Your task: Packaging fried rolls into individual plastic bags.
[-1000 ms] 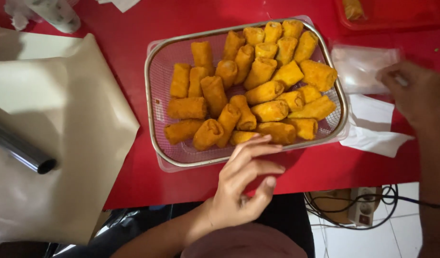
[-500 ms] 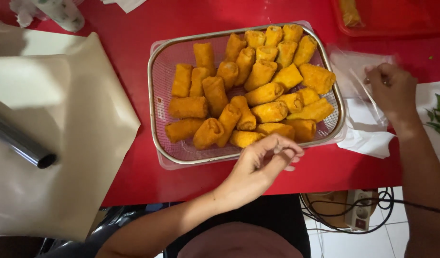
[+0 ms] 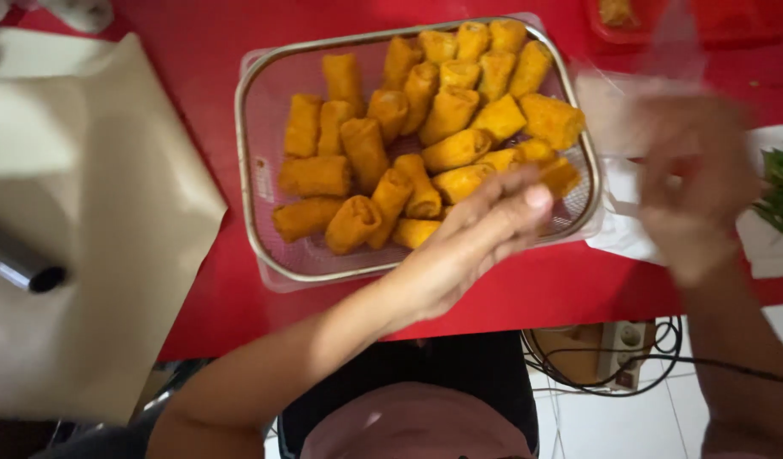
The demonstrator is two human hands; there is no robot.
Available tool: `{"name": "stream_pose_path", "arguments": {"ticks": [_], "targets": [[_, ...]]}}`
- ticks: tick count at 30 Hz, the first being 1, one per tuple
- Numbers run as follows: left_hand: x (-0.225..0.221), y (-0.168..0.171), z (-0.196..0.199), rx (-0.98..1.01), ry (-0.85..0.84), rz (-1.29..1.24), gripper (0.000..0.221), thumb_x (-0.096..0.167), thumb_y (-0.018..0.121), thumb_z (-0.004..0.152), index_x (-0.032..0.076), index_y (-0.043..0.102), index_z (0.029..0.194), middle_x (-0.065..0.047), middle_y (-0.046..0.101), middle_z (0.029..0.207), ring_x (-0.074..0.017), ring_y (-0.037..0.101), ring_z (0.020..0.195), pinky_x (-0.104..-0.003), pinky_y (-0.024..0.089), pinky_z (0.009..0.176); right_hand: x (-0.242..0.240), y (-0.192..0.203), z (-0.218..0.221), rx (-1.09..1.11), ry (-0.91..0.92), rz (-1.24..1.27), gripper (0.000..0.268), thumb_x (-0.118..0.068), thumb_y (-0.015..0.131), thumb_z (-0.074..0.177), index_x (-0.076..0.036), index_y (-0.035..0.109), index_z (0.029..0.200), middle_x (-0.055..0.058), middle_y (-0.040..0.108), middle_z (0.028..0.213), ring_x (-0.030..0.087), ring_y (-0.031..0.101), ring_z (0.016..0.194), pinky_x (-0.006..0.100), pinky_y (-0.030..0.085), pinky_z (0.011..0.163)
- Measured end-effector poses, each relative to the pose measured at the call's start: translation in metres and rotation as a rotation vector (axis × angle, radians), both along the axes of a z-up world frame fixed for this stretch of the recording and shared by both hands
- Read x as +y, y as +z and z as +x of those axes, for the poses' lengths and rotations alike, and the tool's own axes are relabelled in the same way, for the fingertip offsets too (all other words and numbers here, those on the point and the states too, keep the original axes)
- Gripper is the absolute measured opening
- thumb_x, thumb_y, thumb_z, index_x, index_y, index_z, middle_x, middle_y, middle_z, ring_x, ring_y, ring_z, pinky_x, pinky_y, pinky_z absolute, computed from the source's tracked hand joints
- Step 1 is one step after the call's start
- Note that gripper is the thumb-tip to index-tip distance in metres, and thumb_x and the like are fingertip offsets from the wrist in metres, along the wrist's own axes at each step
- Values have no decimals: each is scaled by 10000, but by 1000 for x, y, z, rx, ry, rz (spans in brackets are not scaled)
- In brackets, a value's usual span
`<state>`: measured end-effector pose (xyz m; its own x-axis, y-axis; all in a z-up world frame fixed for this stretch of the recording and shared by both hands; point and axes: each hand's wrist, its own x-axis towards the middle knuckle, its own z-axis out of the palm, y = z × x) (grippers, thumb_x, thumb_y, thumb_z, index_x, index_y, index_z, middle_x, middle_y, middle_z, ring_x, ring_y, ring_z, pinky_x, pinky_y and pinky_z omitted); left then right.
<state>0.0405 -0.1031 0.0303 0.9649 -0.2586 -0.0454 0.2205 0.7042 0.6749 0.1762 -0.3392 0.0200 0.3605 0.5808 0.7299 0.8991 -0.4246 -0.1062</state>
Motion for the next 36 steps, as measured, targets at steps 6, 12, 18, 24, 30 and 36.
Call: {"name": "stream_pose_path", "arguments": {"ticks": [6, 12, 18, 24, 30, 36], "targets": [[26, -44, 21, -35, 175, -407, 431, 134, 419, 1149, 8, 416, 1561, -195, 610, 1399, -230, 697, 1088, -308, 650, 847, 83, 1, -40, 25, 487, -271, 205, -214, 748, 908, -86, 739, 1068, 91, 728, 1244, 292, 619, 1276, 501, 440, 1169], [61, -6, -13, -42, 386, 40, 553, 281, 452, 1034, 1, 427, 1510, -258, 539, 1493, -361, 605, 1281, -463, 544, 1062, 91, 14, -27, 85, 127, -134, 219, 28, 663, 1103, 137, 681, 1292, 323, 673, 1434, 460, 626, 1331, 518, 484, 1167], [73, -43, -7, -161, 602, -104, 373, 200, 614, 1052, 16, 608, 1376, -232, 631, 1407, -328, 666, 1222, -317, 609, 913, 112, 8, -23, 698, 252, 55, 426, 108, 525, 1113, 146, 351, 1500, 374, 547, 1426, 392, 563, 1273, 411, 447, 1096], [79, -60, 1, -191, 746, -119, 259, 190, 757, 977, 33, 727, 1180, -105, 761, 1036, -125, 720, 908, -199, 585, 762, 148, 19, -15, 1061, 173, 148, 280, -37, 573, 1134, -15, 464, 1391, 93, 599, 1243, 108, 624, 1083, 149, 503, 952], [101, -43, -5, -111, 934, 104, 200, 263, 778, 885, 81, 699, 909, -56, 772, 897, -120, 756, 861, -249, 622, 720, 168, 38, -33, 922, 240, 54, 522, 198, 560, 1079, 57, 293, 1505, 266, 581, 1242, 263, 600, 1111, 284, 498, 1011], [110, -28, -7, -80, 853, 129, 304, 361, 774, 826, 83, 655, 858, 19, 629, 673, -103, 726, 658, -194, 590, 502, 158, 26, 16, 1168, 399, 37, 323, 91, 451, 985, -6, 487, 1291, 192, 680, 1250, 208, 702, 1093, 212, 582, 911]]}}
